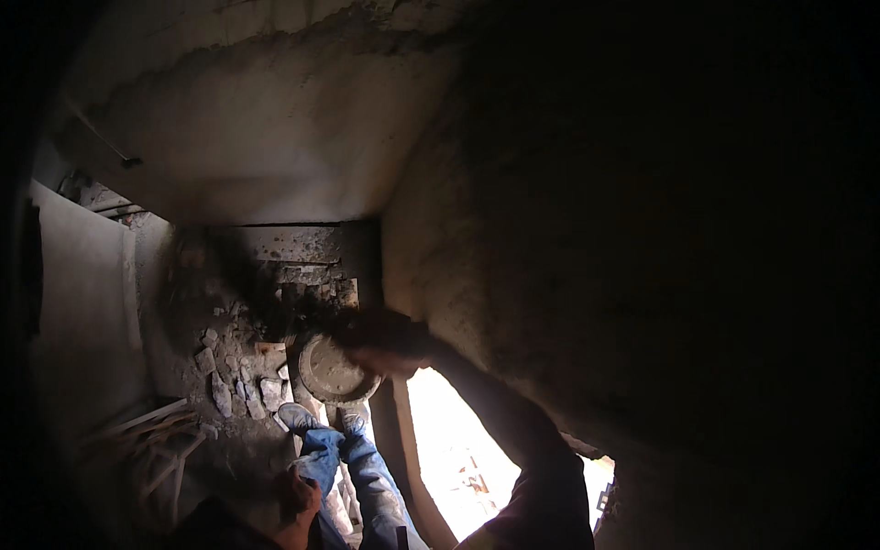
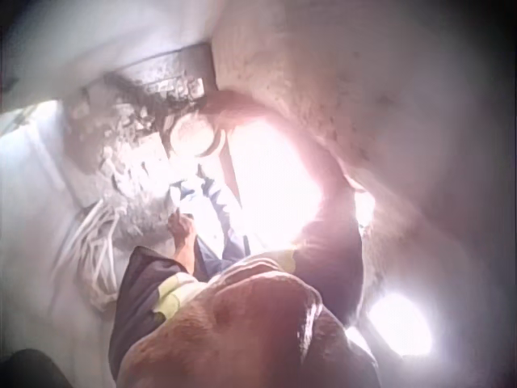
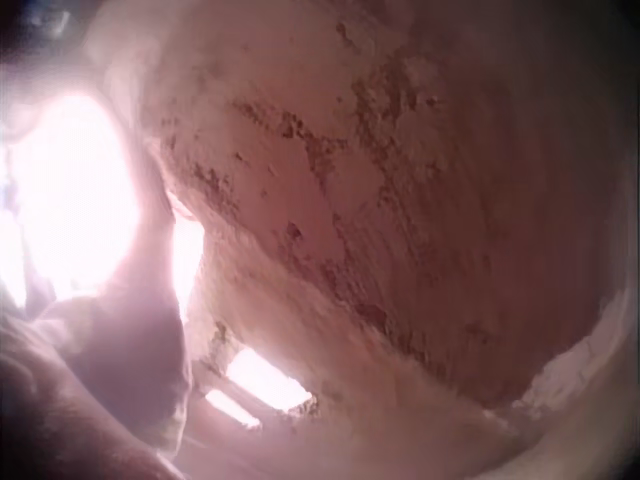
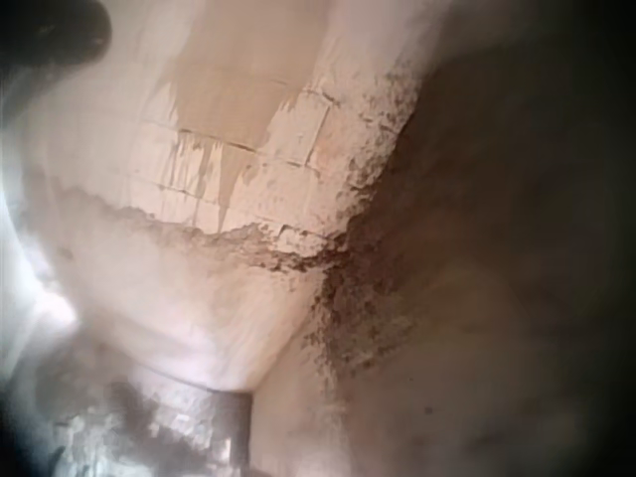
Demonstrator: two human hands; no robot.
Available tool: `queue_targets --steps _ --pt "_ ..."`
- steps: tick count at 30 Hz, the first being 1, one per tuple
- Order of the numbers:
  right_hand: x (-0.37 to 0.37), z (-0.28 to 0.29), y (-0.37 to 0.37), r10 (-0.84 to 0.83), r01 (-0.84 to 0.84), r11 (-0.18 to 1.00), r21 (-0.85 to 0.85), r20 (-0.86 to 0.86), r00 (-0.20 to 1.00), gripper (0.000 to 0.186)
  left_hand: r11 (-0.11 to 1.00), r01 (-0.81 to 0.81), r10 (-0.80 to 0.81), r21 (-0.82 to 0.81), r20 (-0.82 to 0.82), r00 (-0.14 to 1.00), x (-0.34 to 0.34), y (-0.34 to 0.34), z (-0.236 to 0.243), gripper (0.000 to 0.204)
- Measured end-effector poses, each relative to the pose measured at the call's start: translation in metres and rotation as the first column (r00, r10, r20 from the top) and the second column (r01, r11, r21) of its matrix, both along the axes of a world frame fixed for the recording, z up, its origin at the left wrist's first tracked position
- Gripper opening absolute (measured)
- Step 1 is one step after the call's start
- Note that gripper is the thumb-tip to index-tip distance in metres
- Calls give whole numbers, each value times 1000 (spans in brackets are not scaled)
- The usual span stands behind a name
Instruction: The person applies mortar onto a wall using a trowel from a bucket, and then levels the wall surface using a metal straight edge.
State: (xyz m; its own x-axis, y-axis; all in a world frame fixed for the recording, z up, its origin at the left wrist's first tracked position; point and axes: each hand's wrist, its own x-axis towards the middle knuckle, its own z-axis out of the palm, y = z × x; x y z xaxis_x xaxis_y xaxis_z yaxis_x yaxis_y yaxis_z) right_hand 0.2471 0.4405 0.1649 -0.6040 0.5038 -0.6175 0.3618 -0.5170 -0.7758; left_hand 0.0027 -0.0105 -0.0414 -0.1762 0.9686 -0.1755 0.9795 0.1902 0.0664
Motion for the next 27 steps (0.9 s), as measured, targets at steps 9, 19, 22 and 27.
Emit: queue_targets --steps 9,19,22,27 --pt "102 8 -148 -616 261 763 592 541 573 15 977 -153 172 -150 122 977 19 25 25 35" --pt "32 -293 -204 -37 -636 732 246 945 324 19 985 160 -154 -67 82 985 5 30 30 57" --pt "30 -431 -226 -177 -578 703 415 889 423 22 978 43 -10 -202 160 987 7 16 26 57" --pt "-23 -487 -264 -30 -367 853 370 738 674 22 928 2 58 -372 149 987 -1 5 28 53"
